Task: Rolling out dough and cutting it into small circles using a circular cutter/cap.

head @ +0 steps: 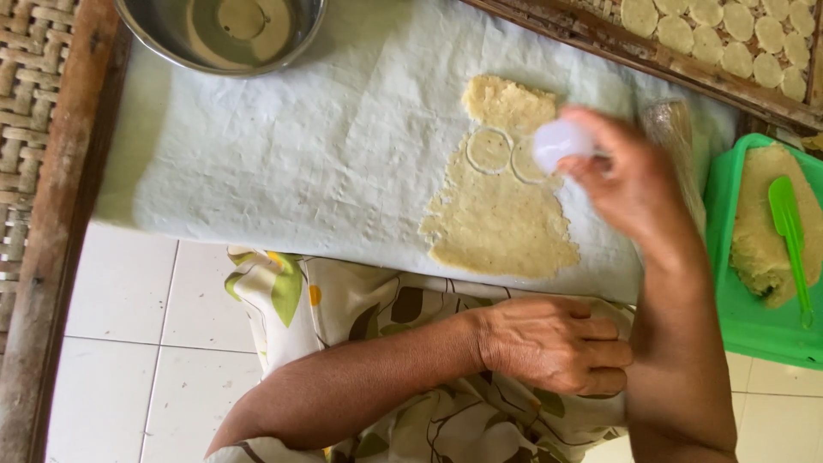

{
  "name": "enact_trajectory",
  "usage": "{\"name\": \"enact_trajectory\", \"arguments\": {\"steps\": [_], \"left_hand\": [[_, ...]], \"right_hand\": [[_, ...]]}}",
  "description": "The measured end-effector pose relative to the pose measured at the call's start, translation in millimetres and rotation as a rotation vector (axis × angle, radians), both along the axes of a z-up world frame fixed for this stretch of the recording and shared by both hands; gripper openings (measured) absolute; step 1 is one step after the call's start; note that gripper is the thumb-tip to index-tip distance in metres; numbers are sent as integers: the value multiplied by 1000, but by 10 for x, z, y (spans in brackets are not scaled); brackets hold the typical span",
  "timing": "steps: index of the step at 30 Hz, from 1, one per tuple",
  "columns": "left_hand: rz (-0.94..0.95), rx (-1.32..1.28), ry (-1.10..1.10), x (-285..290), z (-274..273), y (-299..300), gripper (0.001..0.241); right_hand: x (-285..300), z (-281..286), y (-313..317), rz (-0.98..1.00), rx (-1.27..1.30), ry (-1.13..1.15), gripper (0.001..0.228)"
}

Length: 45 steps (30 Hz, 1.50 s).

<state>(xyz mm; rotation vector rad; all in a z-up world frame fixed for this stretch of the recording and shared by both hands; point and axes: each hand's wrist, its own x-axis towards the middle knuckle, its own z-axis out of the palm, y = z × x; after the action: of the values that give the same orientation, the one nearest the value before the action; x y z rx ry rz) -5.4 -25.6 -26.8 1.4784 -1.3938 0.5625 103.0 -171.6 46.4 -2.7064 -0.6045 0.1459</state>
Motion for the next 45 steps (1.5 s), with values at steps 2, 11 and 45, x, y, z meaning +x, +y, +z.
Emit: {"name": "enact_trajectory", "arguments": {"steps": [2,11,45], "left_hand": [[-17,9,7,-32,2,-9,9],[-35,-160,-40,-98,144,100,9],[-5,-200,-48,-139,139,66,7]], "right_hand": [[-44,93,-138,2,87,-1,44],[-277,40,178,74,-30,-49,55],[-461,-27,753,189,-56,-7,55]]}}
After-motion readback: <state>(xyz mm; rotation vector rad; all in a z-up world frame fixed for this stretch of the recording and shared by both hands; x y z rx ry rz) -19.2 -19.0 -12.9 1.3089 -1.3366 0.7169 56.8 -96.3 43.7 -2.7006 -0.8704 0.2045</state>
